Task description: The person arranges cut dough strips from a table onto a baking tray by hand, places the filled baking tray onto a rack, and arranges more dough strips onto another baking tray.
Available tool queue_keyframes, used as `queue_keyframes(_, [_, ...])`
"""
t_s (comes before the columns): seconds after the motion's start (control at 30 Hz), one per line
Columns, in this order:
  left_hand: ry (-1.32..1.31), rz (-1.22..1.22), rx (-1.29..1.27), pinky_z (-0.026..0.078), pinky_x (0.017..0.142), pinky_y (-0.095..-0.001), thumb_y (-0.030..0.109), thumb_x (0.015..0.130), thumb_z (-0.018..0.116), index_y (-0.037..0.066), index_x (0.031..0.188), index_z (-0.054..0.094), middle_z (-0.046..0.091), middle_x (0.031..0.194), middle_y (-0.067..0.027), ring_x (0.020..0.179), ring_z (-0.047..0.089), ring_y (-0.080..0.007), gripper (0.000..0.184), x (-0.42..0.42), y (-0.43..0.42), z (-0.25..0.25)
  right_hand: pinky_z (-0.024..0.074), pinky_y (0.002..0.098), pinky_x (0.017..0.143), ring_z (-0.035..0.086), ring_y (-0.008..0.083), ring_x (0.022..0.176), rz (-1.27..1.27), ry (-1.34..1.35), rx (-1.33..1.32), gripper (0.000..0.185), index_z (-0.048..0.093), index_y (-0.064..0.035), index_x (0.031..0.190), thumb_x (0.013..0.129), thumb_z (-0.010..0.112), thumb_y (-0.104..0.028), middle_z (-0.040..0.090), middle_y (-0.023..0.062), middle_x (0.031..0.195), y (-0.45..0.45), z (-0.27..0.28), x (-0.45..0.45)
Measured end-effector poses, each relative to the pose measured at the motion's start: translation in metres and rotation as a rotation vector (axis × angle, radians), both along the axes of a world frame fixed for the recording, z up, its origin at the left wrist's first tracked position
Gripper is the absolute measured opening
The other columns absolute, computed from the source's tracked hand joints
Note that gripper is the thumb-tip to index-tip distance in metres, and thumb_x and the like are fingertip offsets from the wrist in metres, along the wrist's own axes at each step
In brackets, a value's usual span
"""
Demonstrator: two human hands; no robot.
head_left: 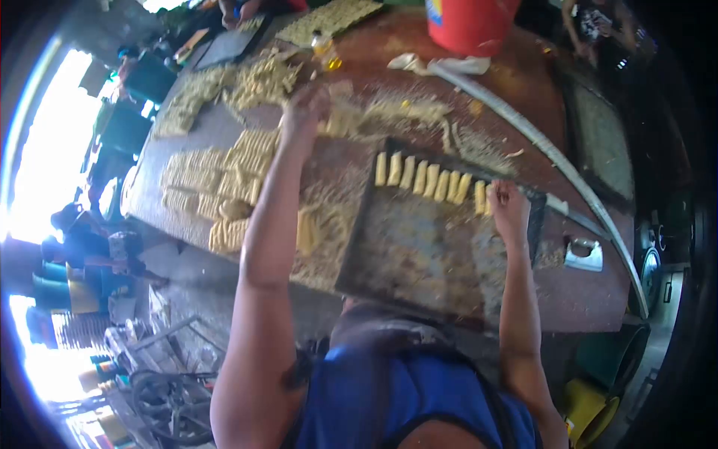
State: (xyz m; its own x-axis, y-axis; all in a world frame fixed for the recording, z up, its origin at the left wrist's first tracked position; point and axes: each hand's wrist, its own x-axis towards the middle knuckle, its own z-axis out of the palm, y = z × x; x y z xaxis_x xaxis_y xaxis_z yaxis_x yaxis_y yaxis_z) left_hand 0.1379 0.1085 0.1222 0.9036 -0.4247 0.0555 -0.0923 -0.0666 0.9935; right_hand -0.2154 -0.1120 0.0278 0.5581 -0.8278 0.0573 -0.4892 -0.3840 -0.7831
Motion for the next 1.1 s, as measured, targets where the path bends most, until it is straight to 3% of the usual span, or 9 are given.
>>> queue_keyframes(0.07, [-0.175, 0.111, -0.084, 0.052, 0.070, -0.0300, 0.022, 0.089, 0.072, 0.001, 0.117, 0.069, 0.072, 0.096, -0.0056, 0.077, 0.063, -0.0137, 0.034, 0.030, 0.032, -0.006, 0.0527, 0.0283, 0.062, 0.063, 0.0112, 0.070, 0.127, -0.046, -0.050, 0.020, 0.063, 0.0011, 0.104, 0.091, 0.069, -0.013, 0.066, 0.0069, 0.082, 0.042, -0.001, 0.024])
queue_keyframes(0.13, [-0.224, 0.072, 0.009, 0.052, 0.070, -0.0330, 0.025, 0.089, 0.073, 0.003, 0.117, 0.069, 0.072, 0.094, -0.0064, 0.076, 0.063, -0.0152, 0.036, 0.052, 0.074, -0.025, 0.0514, 0.0269, 0.058, 0.062, 0.0108, 0.069, 0.162, -0.110, 0.408, 0.026, 0.063, 0.0006, 0.112, 0.092, 0.070, -0.014, 0.067, 0.0072, 0.085, 0.102, 0.009, 0.066])
queue_keyframes(0.2, [-0.397, -0.173, 0.567, 0.055, 0.077, -0.0353, 0.029, 0.088, 0.074, 0.004, 0.124, 0.066, 0.074, 0.101, -0.0096, 0.084, 0.068, -0.0203, 0.045, 0.051, 0.124, -0.044, 0.0534, 0.0273, 0.059, 0.064, 0.0122, 0.069, 0.396, -0.377, 1.136, 0.028, 0.063, -0.0001, 0.116, 0.092, 0.069, -0.013, 0.069, 0.0096, 0.087, 0.143, -0.038, 0.103])
queue_keyframes(0.37, [-0.248, -0.660, 0.800, 0.051, 0.102, -0.0419, 0.031, 0.082, 0.079, 0.006, 0.130, 0.061, 0.066, 0.126, -0.0143, 0.114, 0.065, -0.0269, 0.056, 0.019, 0.220, -0.078, 0.0545, 0.0310, 0.055, 0.065, 0.0162, 0.066, 0.668, 0.561, 0.421, 0.048, 0.065, 0.0045, 0.094, 0.090, 0.072, -0.042, 0.067, 0.0143, 0.079, 0.267, -0.025, 0.202])
queue_keyframes(0.53, [-0.365, -0.682, 0.866, 0.038, 0.111, -0.0441, 0.027, 0.078, 0.082, 0.008, 0.128, 0.062, 0.063, 0.131, -0.0143, 0.126, 0.055, -0.0305, 0.058, -0.012, 0.245, -0.086, 0.0553, 0.0354, 0.060, 0.063, 0.0161, 0.062, 0.448, 0.485, 0.189, 0.052, 0.064, -0.0014, 0.089, 0.086, 0.073, -0.053, 0.066, 0.0093, 0.076, 0.313, -0.054, 0.229])
queue_keyframes(0.67, [-0.417, -0.613, 0.827, 0.032, 0.110, -0.0462, 0.027, 0.074, 0.083, 0.010, 0.124, 0.065, 0.066, 0.124, -0.0127, 0.125, 0.054, -0.0302, 0.056, -0.014, 0.252, -0.098, 0.0587, 0.0355, 0.068, 0.070, 0.0236, 0.078, 0.385, 0.410, 0.529, 0.058, 0.060, -0.0001, 0.109, 0.083, 0.076, -0.050, 0.069, 0.0152, 0.092, 0.319, -0.039, 0.235])
queue_keyframes(0.77, [-0.423, -0.555, 0.806, 0.031, 0.110, -0.0462, 0.027, 0.073, 0.084, 0.011, 0.122, 0.066, 0.067, 0.121, -0.0115, 0.123, 0.056, -0.0294, 0.055, -0.017, 0.255, -0.108, 0.0596, 0.0399, 0.075, 0.071, 0.0288, 0.086, 0.464, 0.446, 0.117, 0.056, 0.054, 0.0019, 0.122, 0.085, 0.075, -0.035, 0.070, 0.0188, 0.099, 0.330, -0.037, 0.242])
queue_keyframes(0.93, [-0.351, -0.390, 0.400, 0.050, 0.093, -0.0382, 0.017, 0.081, 0.079, 0.006, 0.113, 0.071, 0.073, 0.111, -0.0108, 0.102, 0.068, -0.0222, 0.035, -0.003, 0.256, -0.112, 0.0588, 0.0378, 0.080, 0.069, 0.0262, 0.090, 0.515, 0.463, 0.439, 0.063, 0.052, 0.0050, 0.129, 0.082, 0.078, -0.027, 0.069, 0.0183, 0.102, 0.299, -0.047, 0.239])
queue_keyframes(1.1, [-0.336, -0.246, 0.319, 0.053, 0.088, -0.0334, 0.008, 0.085, 0.074, -0.001, 0.111, 0.070, 0.074, 0.104, -0.0125, 0.099, 0.070, -0.0217, 0.027, -0.004, 0.230, -0.114, 0.0535, 0.0334, 0.082, 0.062, 0.0164, 0.094, 0.371, -0.162, 0.962, 0.055, 0.057, -0.0027, 0.131, 0.085, 0.075, -0.026, 0.066, 0.0070, 0.105, 0.207, -0.020, 0.136])
